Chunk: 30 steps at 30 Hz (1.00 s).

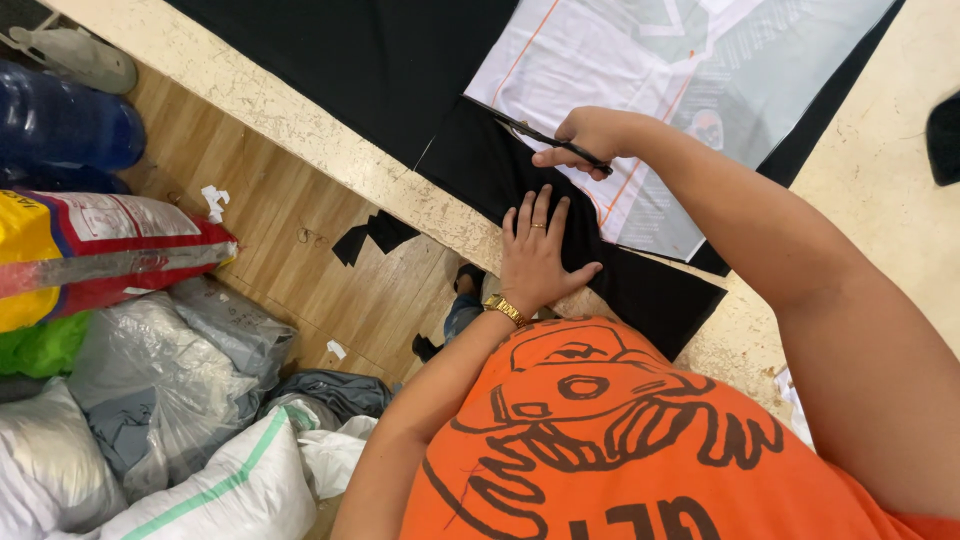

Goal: The person places a paper pattern on a black fabric, then uses scissors to cut the fabric along the pattern's outline. After cutting, the person removes the pattern, folds the cut fabric piece, and ties it with a white string.

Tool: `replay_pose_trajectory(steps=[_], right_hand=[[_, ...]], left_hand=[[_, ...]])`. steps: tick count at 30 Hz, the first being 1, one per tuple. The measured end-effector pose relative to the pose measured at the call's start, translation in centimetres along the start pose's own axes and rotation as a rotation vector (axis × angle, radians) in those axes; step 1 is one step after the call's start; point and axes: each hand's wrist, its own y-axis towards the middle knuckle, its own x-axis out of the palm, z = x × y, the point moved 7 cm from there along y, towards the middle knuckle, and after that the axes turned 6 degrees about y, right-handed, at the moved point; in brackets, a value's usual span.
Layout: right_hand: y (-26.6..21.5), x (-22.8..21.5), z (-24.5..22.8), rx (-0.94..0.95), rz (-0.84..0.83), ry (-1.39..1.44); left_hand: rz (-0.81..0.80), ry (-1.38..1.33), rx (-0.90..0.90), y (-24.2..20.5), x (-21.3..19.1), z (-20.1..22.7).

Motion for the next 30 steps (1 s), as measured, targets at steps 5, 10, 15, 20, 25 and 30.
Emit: replay_pose_trajectory(steps=[5, 10, 15, 20, 25, 30], right_hand=[[-0.1, 0.0, -0.7, -0.003, 0.013, -0.025], [0.2, 0.1, -0.4, 0.005, 0.007, -0.026], [-1.1, 0.3, -0.9, 0.001, 0.025, -0.01], [-3.5, 0.2, 2.2, 0.03, 0.052, -0.049], [-10.9, 4.6, 7.9, -0.112, 0.652, -0.537], [-14.1, 11.7, 10.7, -0.094, 1.172, -0.591]], left_hand=[[-0.004, 0.008, 0.0, 0.1, -0.3, 0.0], [0.035, 0.009, 0.006, 0.1, -0.3, 0.1], [0.054, 0.026, 0.015, 0.0, -0.4, 0.1], [0.209, -0.402, 0.057, -0.3, -1.3, -1.7], [0.237, -0.401, 0.047, -0.2, -4.4, -7.0], [0.241, -0.187, 0.179, 2.9, -5.1, -13.6]])
